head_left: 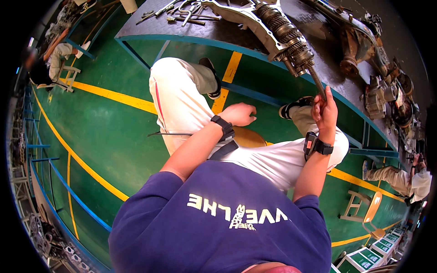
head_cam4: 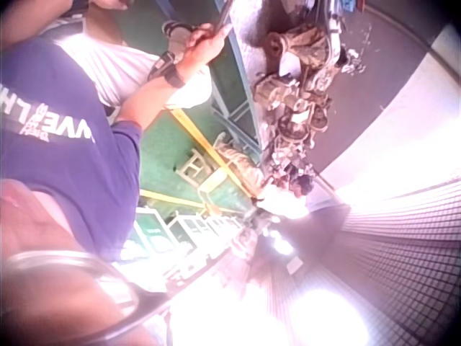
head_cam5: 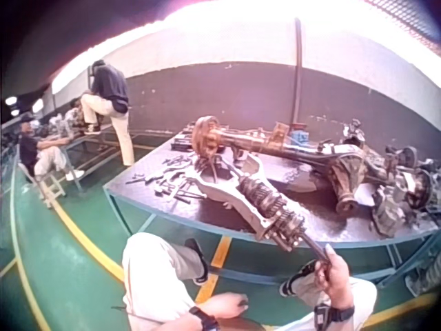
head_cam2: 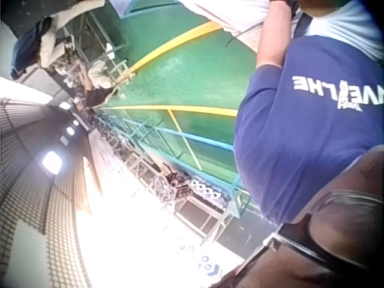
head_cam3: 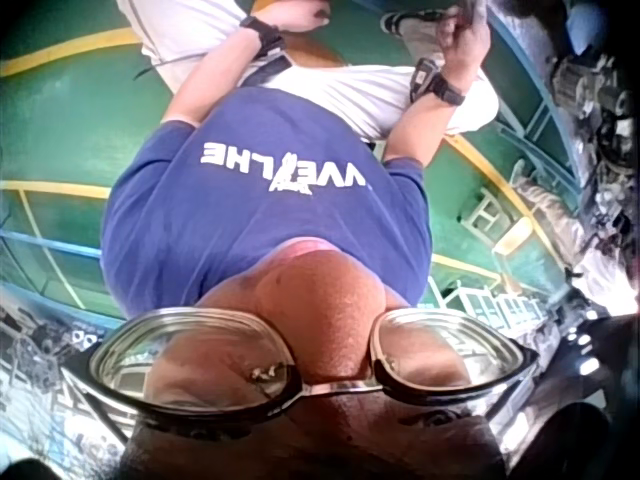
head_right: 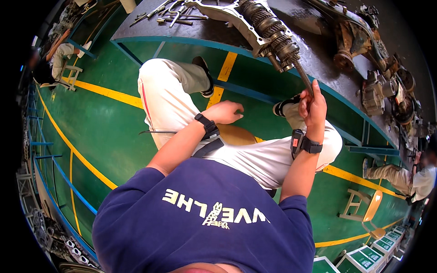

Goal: The person manipulates internal gears and a selector shaft of a disassembled vehicle transmission on a workbench by hand, turning the gears and checking their alignment within the casing.

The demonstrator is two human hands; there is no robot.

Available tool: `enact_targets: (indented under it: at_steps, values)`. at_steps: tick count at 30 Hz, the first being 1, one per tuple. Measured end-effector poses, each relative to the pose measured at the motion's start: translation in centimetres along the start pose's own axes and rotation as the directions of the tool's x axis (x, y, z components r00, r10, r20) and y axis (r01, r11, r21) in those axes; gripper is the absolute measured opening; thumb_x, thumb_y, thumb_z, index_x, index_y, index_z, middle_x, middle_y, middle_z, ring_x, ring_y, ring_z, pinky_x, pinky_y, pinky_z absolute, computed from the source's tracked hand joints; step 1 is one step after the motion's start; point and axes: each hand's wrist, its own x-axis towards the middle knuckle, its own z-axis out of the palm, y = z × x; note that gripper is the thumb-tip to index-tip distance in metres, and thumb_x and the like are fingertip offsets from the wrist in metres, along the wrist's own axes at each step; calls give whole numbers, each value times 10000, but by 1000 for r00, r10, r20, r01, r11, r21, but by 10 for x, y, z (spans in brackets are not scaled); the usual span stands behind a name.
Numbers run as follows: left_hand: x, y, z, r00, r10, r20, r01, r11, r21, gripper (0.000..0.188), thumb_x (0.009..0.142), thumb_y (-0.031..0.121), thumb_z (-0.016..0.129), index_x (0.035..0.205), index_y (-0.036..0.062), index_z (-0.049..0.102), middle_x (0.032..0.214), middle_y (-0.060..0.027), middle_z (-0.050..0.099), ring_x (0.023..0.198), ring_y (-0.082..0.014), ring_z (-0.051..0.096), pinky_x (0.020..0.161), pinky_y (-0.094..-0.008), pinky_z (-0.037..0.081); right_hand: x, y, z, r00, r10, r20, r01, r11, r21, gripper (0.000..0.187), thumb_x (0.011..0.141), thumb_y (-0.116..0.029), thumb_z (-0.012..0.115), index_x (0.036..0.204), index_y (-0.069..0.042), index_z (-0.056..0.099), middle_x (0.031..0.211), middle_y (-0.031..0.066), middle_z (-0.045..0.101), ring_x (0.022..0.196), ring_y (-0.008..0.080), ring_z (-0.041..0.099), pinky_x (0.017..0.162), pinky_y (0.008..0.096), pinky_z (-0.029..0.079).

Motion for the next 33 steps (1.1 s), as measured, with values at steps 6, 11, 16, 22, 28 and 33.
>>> enact_targets:
  at_steps: [6, 11, 16, 22, 28, 33]
  values:
    - [-1, -2, 1, 1000, 1, 2, -1, 1000, -6, 339, 956, 299, 653, 1203, 71, 701, 1125, -207, 736, 1075, -407, 677, 931, -478, 541, 0, 10, 12, 952, -305, -33, 297, 944, -141, 365, 1054, -357, 648, 944, -11, 679, 652, 35, 625, 430, 83, 457, 420, 222, 348]
    - [-1, 1, -1, 1000, -19, 16, 19, 1000, -2, 348, 959, 305, 650, 1217, 76, 698, 1130, -208, 736, 1084, -407, 675, 938, -478, 539, -1, 18, 19, 717, -694, -59, 605, 663, -441, 246, 927, -97, 808, 1104, 28, 694, 824, 33, 696, 626, 63, 582, 574, 194, 452]
    - [-3, 3, -3, 999, -31, 26, 31, 1000, -3, 344, 964, 306, 642, 1222, 86, 700, 1125, -205, 737, 1081, -404, 677, 937, -479, 539, -8, 8, 35, 752, -652, -101, 580, 726, -369, 281, 928, -134, 810, 1134, -2, 672, 862, 22, 692, 638, 71, 587, 569, 202, 436]
    - [-3, 2, -3, 999, -29, 14, 29, 1000, 6, 346, 964, 309, 644, 1226, 90, 698, 1128, -208, 735, 1084, -400, 677, 940, -477, 538, -2, 8, 12, 971, -216, -101, 188, 954, -234, 632, 1052, -582, 539, 792, -15, 641, 611, 75, 614, 457, 138, 537, 447, 249, 410]
    - [-4, 6, -4, 999, -29, 22, 29, 1000, -1, 353, 962, 311, 653, 1229, 84, 695, 1125, -205, 736, 1079, -405, 677, 943, -477, 537, 0, 14, 16, 921, -364, -138, 335, 922, -194, 457, 1039, -425, 660, 895, 8, 683, 675, 63, 660, 497, 125, 585, 470, 243, 434]
    - [-2, -3, 3, 1000, -6, 4, 6, 1000, -7, 345, 951, 311, 668, 1206, 82, 706, 1122, -193, 741, 1068, -396, 685, 927, -471, 548, -5, 15, 24, 832, -545, -100, 506, 821, -264, 274, 991, -258, 749, 1029, 9, 700, 829, 67, 733, 611, 106, 653, 533, 214, 453]
